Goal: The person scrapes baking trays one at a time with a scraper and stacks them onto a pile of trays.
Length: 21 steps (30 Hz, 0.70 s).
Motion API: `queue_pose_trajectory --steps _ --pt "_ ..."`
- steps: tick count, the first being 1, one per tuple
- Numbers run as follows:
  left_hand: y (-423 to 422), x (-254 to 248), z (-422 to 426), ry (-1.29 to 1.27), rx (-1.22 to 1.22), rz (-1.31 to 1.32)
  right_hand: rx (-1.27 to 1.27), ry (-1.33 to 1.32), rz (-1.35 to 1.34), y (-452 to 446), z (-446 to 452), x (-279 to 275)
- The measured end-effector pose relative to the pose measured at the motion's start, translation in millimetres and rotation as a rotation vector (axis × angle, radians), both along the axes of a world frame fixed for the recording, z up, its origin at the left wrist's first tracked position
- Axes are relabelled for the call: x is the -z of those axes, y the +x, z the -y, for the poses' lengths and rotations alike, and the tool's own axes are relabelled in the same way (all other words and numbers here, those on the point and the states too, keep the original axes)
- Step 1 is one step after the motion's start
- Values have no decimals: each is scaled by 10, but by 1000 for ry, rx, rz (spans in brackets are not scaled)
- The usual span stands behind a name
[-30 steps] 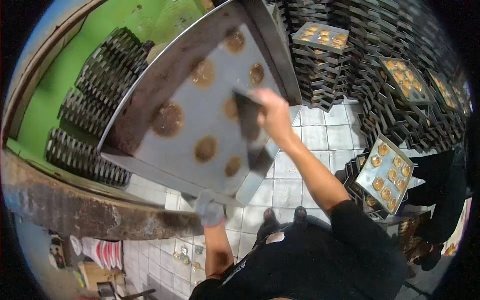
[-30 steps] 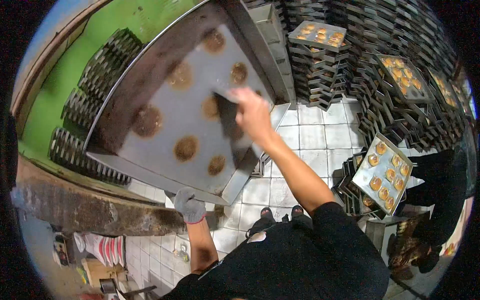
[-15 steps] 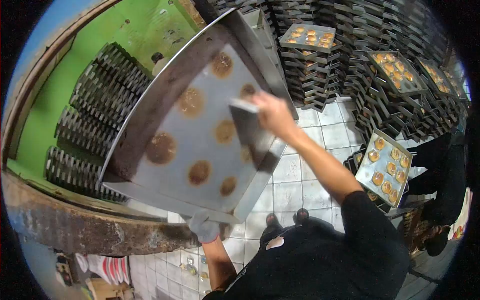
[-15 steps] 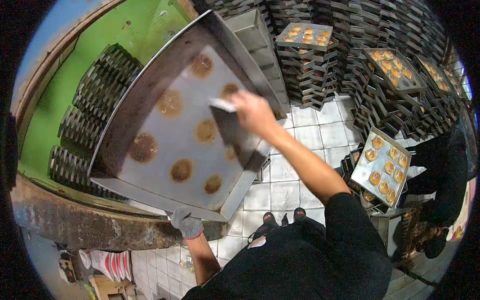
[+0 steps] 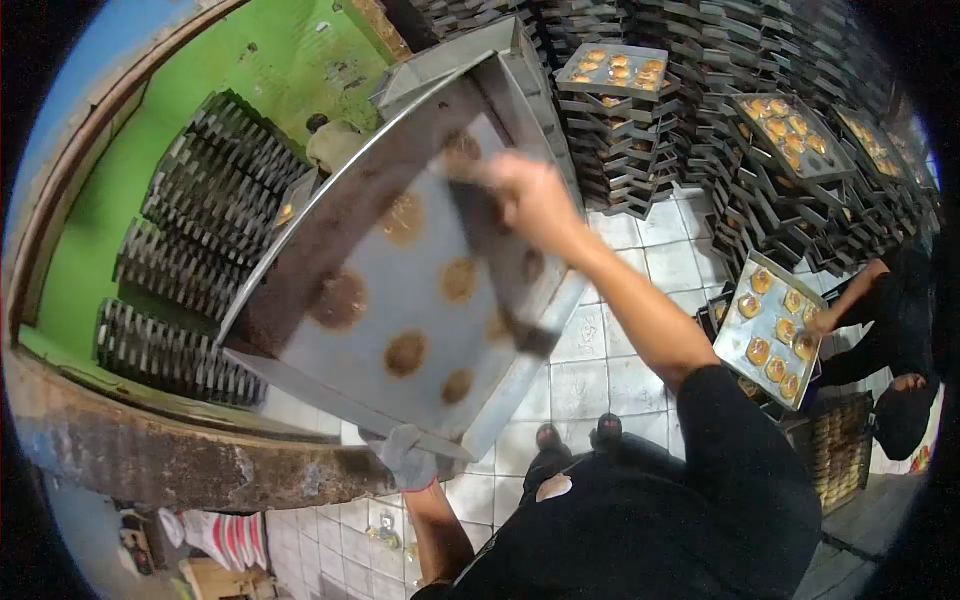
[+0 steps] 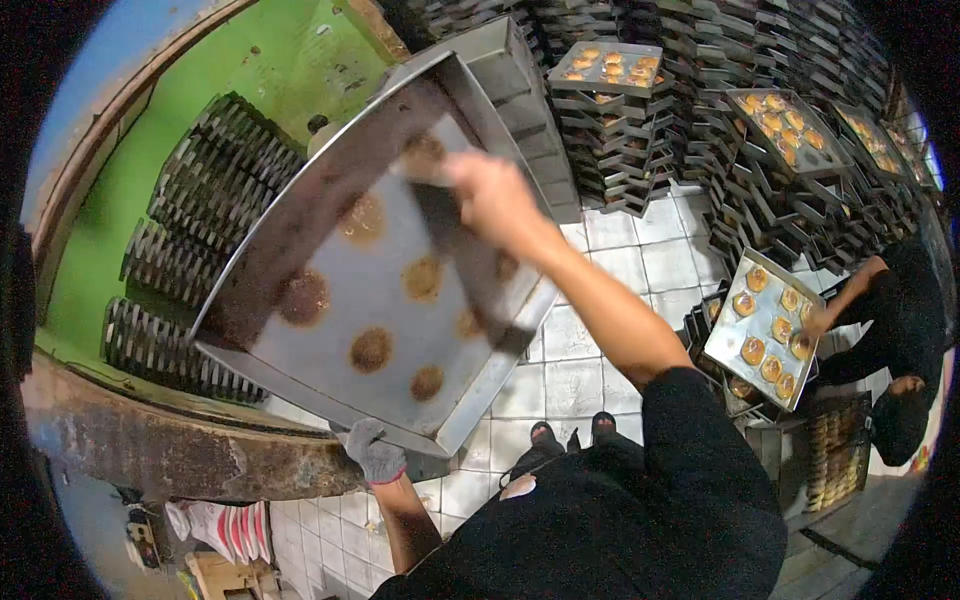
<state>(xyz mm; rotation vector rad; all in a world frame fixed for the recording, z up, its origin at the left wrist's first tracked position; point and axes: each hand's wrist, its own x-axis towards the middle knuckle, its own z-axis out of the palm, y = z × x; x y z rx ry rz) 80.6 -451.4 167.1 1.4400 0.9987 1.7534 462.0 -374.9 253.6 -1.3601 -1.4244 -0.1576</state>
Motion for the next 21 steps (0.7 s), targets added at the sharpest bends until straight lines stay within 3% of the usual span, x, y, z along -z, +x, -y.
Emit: queue_pose_trajectory --steps 1,2,4,7,10,11,13,16,18,21 --pt "3 -100 -15 -140 111 181 5 324 326 -178 -116 332" --pt "7 -141 -23 -281 221 362 -102 101 328 -517 172 145" --pt "-14 -7 -28 -291 148 312 -13 9 294 -605 144 -12" --pt "26 14 -58 -307 120 335 43 55 62 -391 -55 -285" --pt "104 -182 10 -338 179 351 40 222 220 -766 69 132" --pt "119 -224 34 -371 200 279 -106 35 201 -830 233 23" --pt "57 -155 44 -374 211 256 -16 104 25 -445 -4 187" --pt "-88 173 18 -330 202 294 178 -13 -340 232 -321 173" --pt "-49 133 -31 -269 184 355 218 -16 -236 164 -219 146" --pt "46 78 -91 -250 109 313 -120 77 70 -629 184 310"
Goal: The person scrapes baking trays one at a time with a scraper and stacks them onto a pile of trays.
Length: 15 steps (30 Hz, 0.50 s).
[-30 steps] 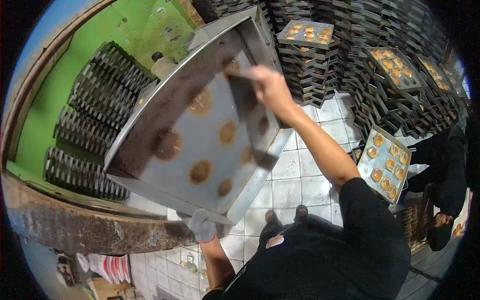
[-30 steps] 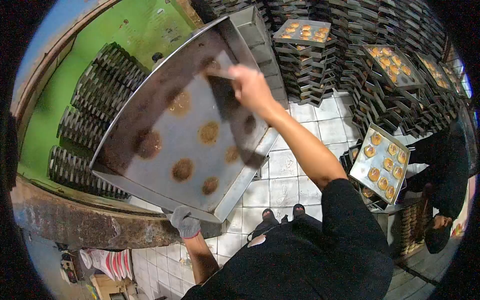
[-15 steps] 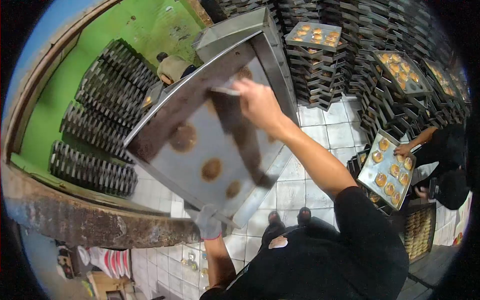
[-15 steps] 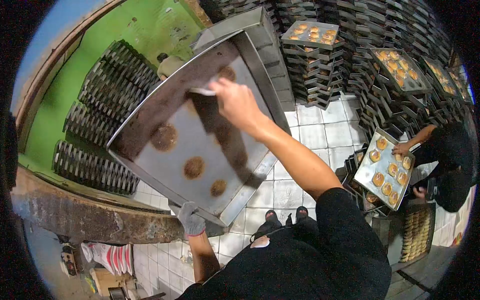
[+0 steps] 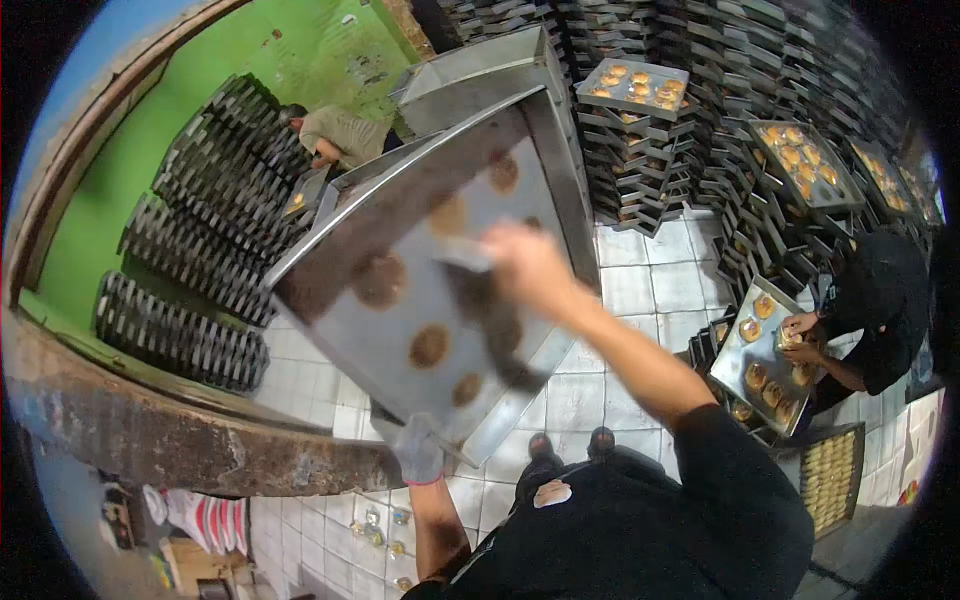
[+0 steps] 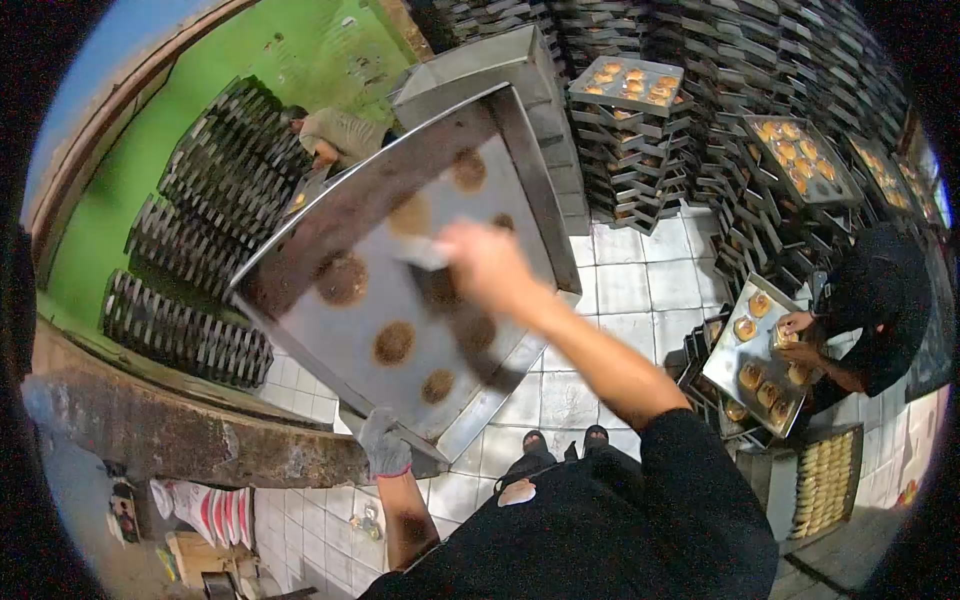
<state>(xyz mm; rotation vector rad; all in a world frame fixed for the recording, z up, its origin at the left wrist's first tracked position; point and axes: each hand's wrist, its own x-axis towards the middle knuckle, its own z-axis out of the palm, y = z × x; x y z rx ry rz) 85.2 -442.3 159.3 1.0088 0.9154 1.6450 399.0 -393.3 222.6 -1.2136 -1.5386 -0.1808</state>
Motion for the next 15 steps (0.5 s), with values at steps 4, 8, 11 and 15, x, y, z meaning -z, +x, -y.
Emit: queue_pose_trajectory --steps 4,8,11,15 --pt "-485 713 -233 542 -56 -1174 33 -25 117 -432 95 -430" --pt "-83 334 -175 100 172 -275 7 -21 86 -404 88 -529" --pt "272 -133 -23 -124 265 123 -78 9 187 -591 217 -164" --pt "373 -184 69 -45 198 -178 124 -24 -30 -59 5 -565"
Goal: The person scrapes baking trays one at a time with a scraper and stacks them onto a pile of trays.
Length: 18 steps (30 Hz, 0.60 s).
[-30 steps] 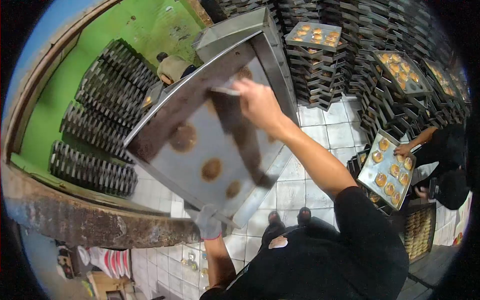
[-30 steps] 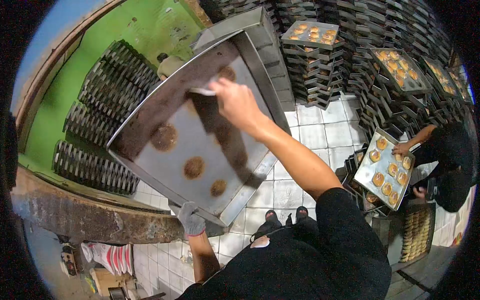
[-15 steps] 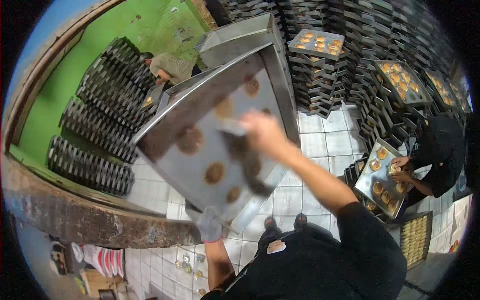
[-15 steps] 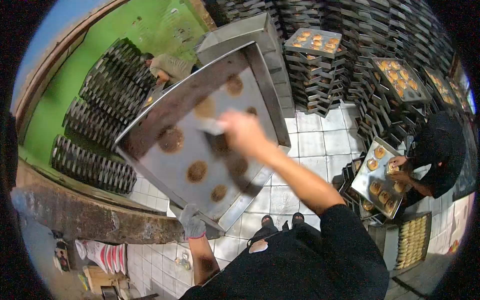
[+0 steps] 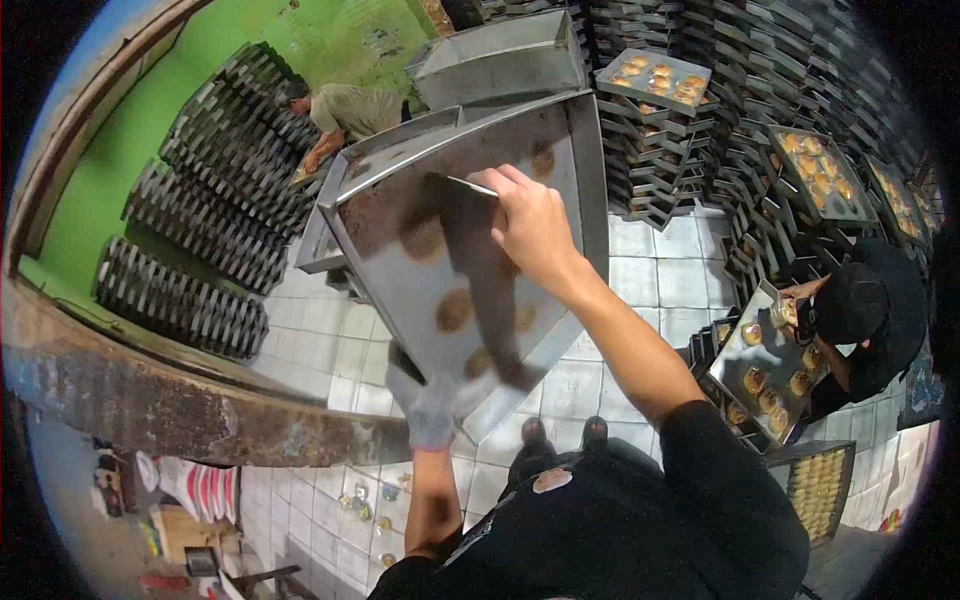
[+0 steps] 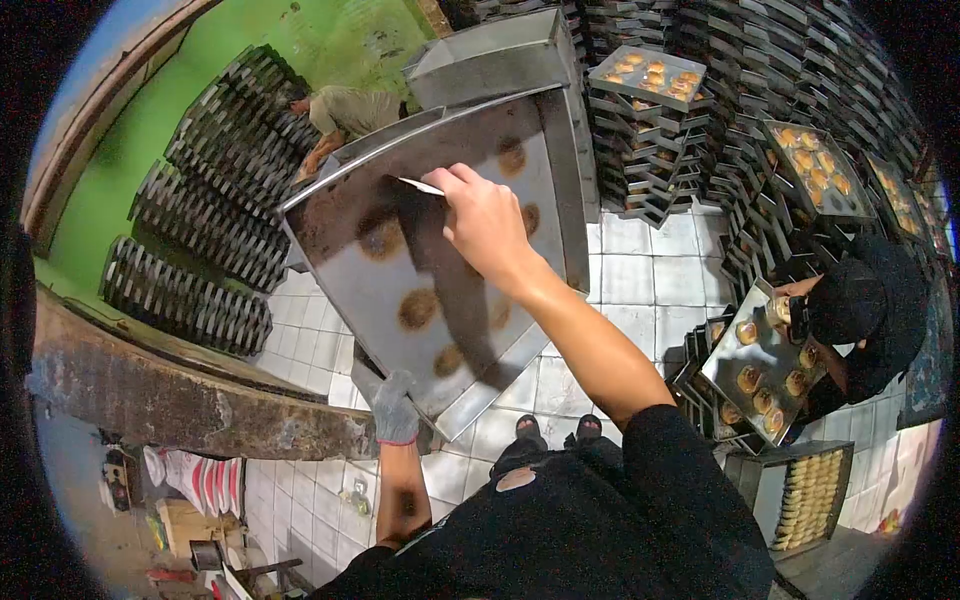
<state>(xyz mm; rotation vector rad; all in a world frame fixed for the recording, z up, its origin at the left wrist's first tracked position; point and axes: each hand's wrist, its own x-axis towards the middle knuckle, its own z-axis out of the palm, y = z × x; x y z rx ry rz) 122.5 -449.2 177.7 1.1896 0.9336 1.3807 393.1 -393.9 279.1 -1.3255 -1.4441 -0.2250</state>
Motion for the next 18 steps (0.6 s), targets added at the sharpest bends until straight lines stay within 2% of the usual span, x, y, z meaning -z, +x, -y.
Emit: queue_pose_trajectory --steps 2,3,4,6,8,10,11,13,14,15,16,18 --pt "60 -83 -5 71 6 -134 -30 30 102 -244 74 246" --pt "122 -109 -20 -8 15 -32 -107 -145 167 -407 222 398" --pt "142 -91 -45 -52 25 18 -204 -125 191 -545 366 516" --pt "122 -14 -165 -107 53 217 -240 -46 1 -377 340 972" --pt "155 7 -219 -117 72 372 32 -114 -253 135 175 1389" --pt "250 -170 -198 164 5 63 84 -303 -628 804 199 1689" --pt "323 -297 -204 264 -19 -34 91 -187 -666 1034 276 1704" --pt "513 -580 -127 340 -37 45 74 -49 -735 1329 432 1652" --pt "526 -556 -163 332 -29 47 55 -25 -769 1449 485 1616" --pt "526 -520 -244 407 -97 -175 41 31 -775 1527 480 1553" --pt "602 -605 -237 526 -61 -228 67 31 -746 1532 530 1357" --pt "778 -892 -230 844 56 -390 -106 265 -716 1581 397 1117"
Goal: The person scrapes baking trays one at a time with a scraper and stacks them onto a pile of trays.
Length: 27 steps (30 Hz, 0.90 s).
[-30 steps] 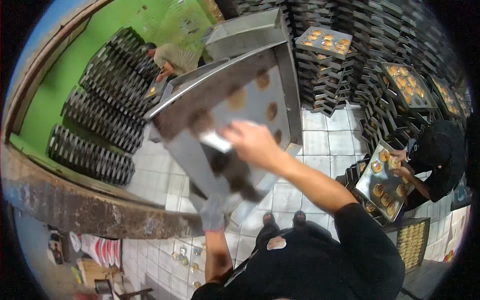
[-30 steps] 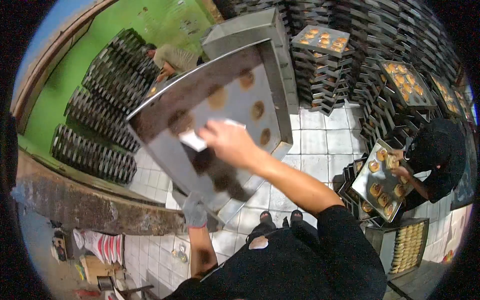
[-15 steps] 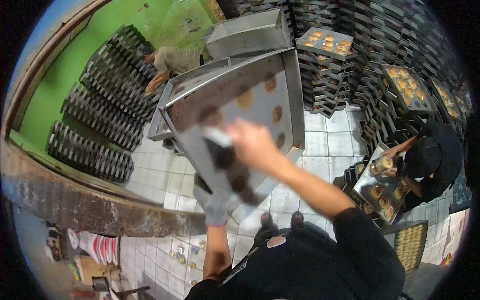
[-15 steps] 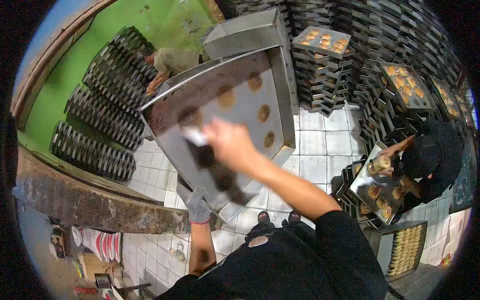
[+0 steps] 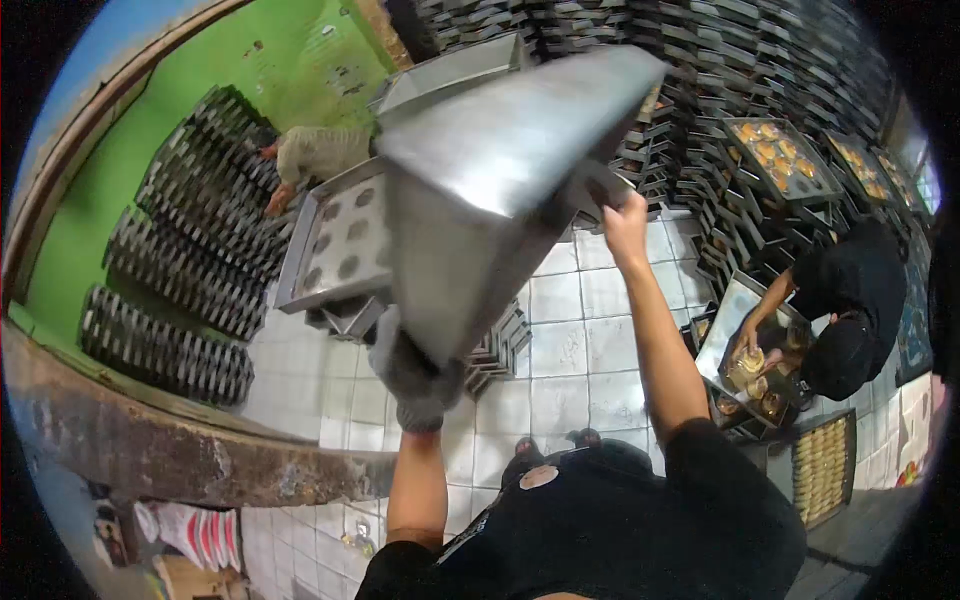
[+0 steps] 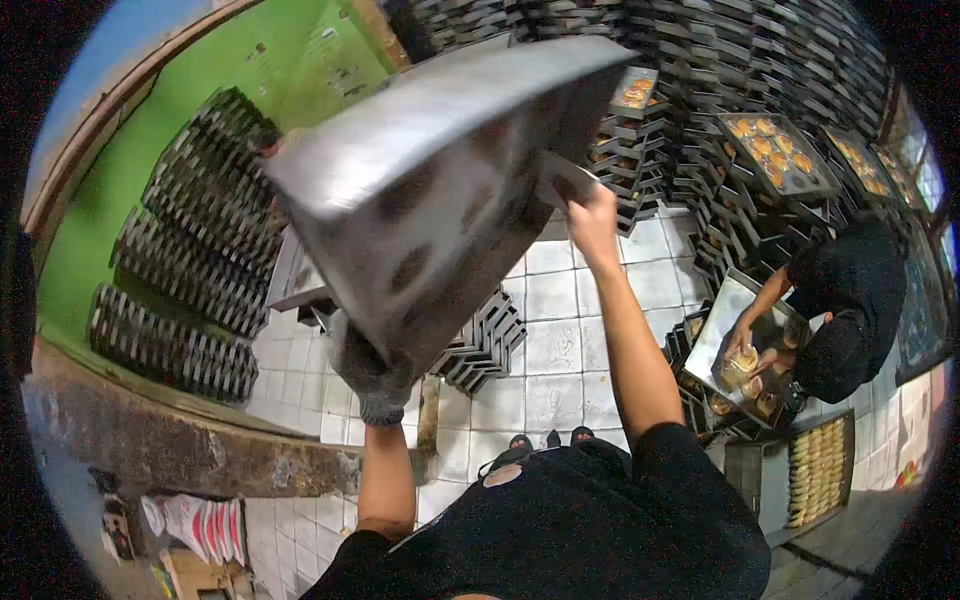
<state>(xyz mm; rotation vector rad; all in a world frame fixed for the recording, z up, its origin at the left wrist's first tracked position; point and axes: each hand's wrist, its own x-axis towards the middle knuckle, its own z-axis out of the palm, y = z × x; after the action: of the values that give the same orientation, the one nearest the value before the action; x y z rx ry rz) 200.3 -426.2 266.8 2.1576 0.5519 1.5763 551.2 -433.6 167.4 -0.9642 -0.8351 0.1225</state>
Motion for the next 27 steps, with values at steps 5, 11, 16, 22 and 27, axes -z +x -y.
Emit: queue_pose_trajectory --steps 5,11,16,22,27 --pt "251 -142 -134 270 53 -149 171 254 81 305 -299 -19" --pt "84 -239 -512 280 45 -71 76 287 -44 -31 -355 -534" --pt "-382 -223 -1233 204 -159 55 267 119 290 -654 -978 -1312" --pt "-1545 -266 -2656 -366 65 594 27 -11 543 -1408 -2260 -2044" --pt "-2120 -452 -3636 -753 223 688 -66 3 506 -1937 -2547 -1971"
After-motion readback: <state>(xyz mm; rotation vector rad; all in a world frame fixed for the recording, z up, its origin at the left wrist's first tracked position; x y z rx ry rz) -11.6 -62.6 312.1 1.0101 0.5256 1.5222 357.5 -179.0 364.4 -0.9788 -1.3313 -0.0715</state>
